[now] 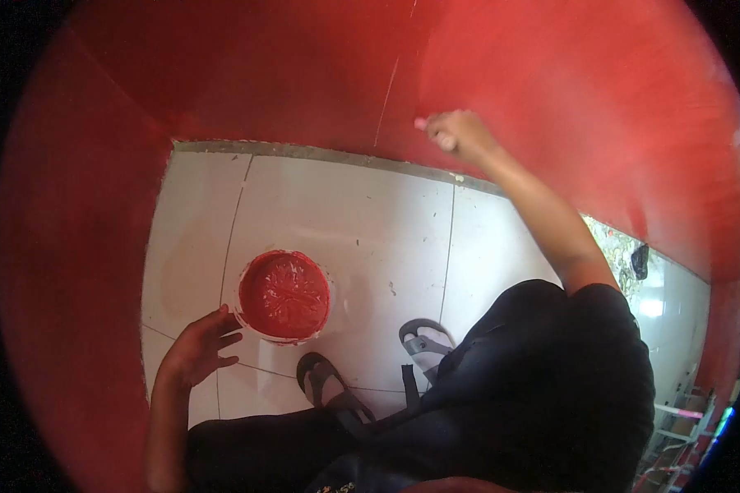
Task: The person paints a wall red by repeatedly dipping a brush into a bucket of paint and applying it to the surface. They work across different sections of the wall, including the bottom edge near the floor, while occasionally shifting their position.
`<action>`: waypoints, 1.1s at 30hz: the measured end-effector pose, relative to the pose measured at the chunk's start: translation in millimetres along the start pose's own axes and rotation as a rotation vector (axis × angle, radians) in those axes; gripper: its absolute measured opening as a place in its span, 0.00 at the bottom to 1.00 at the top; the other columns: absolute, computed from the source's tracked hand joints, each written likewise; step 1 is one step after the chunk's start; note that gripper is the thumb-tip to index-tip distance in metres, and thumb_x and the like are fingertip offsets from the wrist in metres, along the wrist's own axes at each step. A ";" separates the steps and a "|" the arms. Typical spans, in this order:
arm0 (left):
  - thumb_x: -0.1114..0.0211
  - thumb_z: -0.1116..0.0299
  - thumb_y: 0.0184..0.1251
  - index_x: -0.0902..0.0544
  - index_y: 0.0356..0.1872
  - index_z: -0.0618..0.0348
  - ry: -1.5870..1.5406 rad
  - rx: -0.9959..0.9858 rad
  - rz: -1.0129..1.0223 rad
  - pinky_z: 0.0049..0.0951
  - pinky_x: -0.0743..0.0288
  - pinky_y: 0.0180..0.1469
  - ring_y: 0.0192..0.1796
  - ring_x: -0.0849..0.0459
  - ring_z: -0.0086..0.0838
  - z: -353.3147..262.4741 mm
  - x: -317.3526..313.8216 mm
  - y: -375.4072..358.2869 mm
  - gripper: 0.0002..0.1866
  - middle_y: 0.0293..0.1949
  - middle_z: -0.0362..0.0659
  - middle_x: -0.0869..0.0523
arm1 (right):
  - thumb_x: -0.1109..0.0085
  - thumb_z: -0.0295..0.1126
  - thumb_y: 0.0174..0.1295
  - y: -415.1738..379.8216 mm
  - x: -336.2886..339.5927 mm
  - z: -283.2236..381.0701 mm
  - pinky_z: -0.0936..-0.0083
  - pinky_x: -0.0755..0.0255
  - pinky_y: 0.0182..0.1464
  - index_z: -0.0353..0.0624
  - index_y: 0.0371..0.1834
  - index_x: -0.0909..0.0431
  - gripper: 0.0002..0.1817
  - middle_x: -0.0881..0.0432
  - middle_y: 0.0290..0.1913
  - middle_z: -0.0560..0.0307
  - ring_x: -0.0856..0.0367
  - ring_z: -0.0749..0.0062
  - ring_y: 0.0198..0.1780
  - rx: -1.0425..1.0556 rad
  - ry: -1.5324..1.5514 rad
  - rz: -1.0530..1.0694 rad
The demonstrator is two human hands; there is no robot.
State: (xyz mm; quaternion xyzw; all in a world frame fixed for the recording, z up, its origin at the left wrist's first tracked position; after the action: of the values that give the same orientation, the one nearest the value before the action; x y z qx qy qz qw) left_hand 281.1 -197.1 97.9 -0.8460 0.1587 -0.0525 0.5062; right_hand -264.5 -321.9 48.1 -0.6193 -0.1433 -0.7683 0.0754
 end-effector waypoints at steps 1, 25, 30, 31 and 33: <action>0.37 0.40 0.65 0.21 0.50 0.52 -0.012 0.004 0.028 0.62 0.48 0.69 0.67 0.36 0.43 1.1 0.5 2.6 0.27 0.60 0.44 0.25 | 0.39 0.30 0.51 -2.2 28.5 6.7 0.53 0.22 0.42 0.49 0.28 0.21 0.02 0.14 0.43 0.51 0.14 0.54 0.42 -0.023 0.011 -0.029; 0.38 0.40 0.67 0.21 0.54 0.57 -0.013 -0.013 0.076 0.56 0.45 0.69 0.67 0.36 0.40 0.4 6.5 4.1 0.30 0.60 0.45 0.26 | 0.41 0.34 0.53 10.7 -68.7 9.5 0.56 0.22 0.42 0.43 0.33 0.19 0.08 0.14 0.45 0.52 0.15 0.50 0.41 0.065 -0.048 0.264; 0.38 0.38 0.65 0.29 0.63 0.67 0.019 -0.017 0.067 0.58 0.49 0.73 0.73 0.43 0.46 -5.5 4.6 4.7 0.41 0.67 0.54 0.34 | 0.37 0.23 0.50 22.9 72.7 51.3 0.63 0.20 0.46 0.47 0.28 0.20 0.05 0.14 0.50 0.55 0.14 0.54 0.48 0.083 -0.014 -0.213; 0.38 0.38 0.65 0.29 0.63 0.67 0.024 -0.027 0.073 0.58 0.49 0.73 0.73 0.43 0.46 -7.4 3.2 3.2 0.41 0.67 0.54 0.34 | 0.36 0.24 0.51 21.0 110.1 63.9 0.65 0.19 0.48 0.46 0.28 0.20 0.04 0.14 0.50 0.55 0.14 0.56 0.51 0.092 0.028 -0.280; 0.34 0.41 0.63 0.22 0.54 0.58 -0.012 -0.031 0.035 0.58 0.43 0.68 0.66 0.34 0.44 -9.3 -0.4 2.5 0.31 0.57 0.51 0.26 | 0.33 0.26 0.55 25.0 189.5 77.0 0.71 0.19 0.51 0.45 0.28 0.21 0.04 0.14 0.52 0.54 0.16 0.60 0.57 0.254 -0.077 -0.431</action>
State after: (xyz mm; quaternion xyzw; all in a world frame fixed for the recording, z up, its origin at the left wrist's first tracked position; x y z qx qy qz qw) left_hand 277.9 -205.8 100.3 -0.8512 0.1712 -0.0361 0.4948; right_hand -227.6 -309.8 250.5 -0.5889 -0.3700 -0.7183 -0.0185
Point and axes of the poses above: each hand's wrist, its own y-axis towards the middle knuckle, its own x-axis out of the back of the hand, z = x × y, the point moved 2 cm from there along y, towards the middle knuckle
